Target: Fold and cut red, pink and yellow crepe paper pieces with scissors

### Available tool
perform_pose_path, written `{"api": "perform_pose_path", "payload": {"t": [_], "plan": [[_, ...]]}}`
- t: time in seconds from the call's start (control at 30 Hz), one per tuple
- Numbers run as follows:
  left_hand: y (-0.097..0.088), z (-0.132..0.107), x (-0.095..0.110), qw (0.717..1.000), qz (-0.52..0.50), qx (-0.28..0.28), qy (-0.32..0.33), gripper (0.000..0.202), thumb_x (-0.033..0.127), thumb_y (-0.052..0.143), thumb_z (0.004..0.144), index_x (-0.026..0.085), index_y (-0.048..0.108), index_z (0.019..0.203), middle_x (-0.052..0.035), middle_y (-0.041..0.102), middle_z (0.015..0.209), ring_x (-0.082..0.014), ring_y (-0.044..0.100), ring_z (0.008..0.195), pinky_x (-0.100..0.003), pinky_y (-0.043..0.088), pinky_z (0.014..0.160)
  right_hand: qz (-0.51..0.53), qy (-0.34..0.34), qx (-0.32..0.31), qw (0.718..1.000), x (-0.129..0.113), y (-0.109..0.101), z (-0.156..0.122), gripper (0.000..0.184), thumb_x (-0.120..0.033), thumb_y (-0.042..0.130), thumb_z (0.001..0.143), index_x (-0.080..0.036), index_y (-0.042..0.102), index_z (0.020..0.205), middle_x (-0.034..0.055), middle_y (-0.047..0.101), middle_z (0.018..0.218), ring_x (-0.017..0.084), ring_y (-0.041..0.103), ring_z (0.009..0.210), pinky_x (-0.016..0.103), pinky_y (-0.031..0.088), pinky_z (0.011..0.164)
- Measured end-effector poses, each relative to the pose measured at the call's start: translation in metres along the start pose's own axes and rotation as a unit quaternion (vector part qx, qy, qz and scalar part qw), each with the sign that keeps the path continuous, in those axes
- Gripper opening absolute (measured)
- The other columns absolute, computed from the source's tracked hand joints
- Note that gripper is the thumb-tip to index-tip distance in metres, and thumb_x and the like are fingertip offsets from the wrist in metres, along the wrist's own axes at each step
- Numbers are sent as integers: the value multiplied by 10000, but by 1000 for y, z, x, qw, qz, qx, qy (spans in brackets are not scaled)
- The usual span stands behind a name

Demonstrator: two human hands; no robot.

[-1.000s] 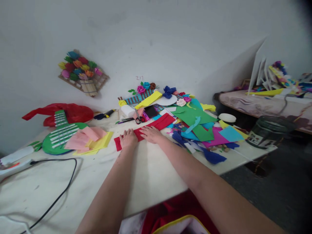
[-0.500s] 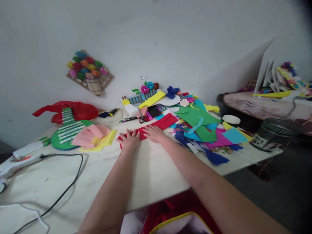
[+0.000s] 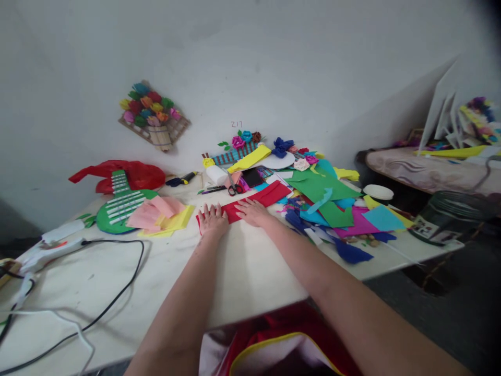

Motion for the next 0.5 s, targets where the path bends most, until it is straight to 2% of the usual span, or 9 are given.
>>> {"api": "perform_pose_path", "payload": {"t": [0.13, 0.5], "plan": [[1, 2, -4, 999, -43, -19, -2, 622, 423, 160, 868, 150, 151, 1427, -53, 163, 1482, -258, 96, 1355, -432, 120, 1089, 1, -6, -5, 1000, 0, 0, 1, 567, -508, 200, 882, -269, 286, 1389, -23, 209, 1472, 250, 154, 1345, 438, 119, 1075], [1, 3, -7, 999, -26, -34, 19, 615, 439, 192, 865, 196, 146, 1428, -34, 149, 1487, -274, 86, 1354, -446, 126, 1080, 1, -7, -9, 1000, -2, -1, 0, 566, -494, 193, 885, -255, 285, 1390, -15, 202, 1474, 240, 144, 1349, 432, 114, 1077]]}}
Point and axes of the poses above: each hand's wrist, its own z-axis towards the middle knuckle, its own y-axis out of the palm, x = y × z, the point moved 4 cm from there along z, towards the middle knuckle
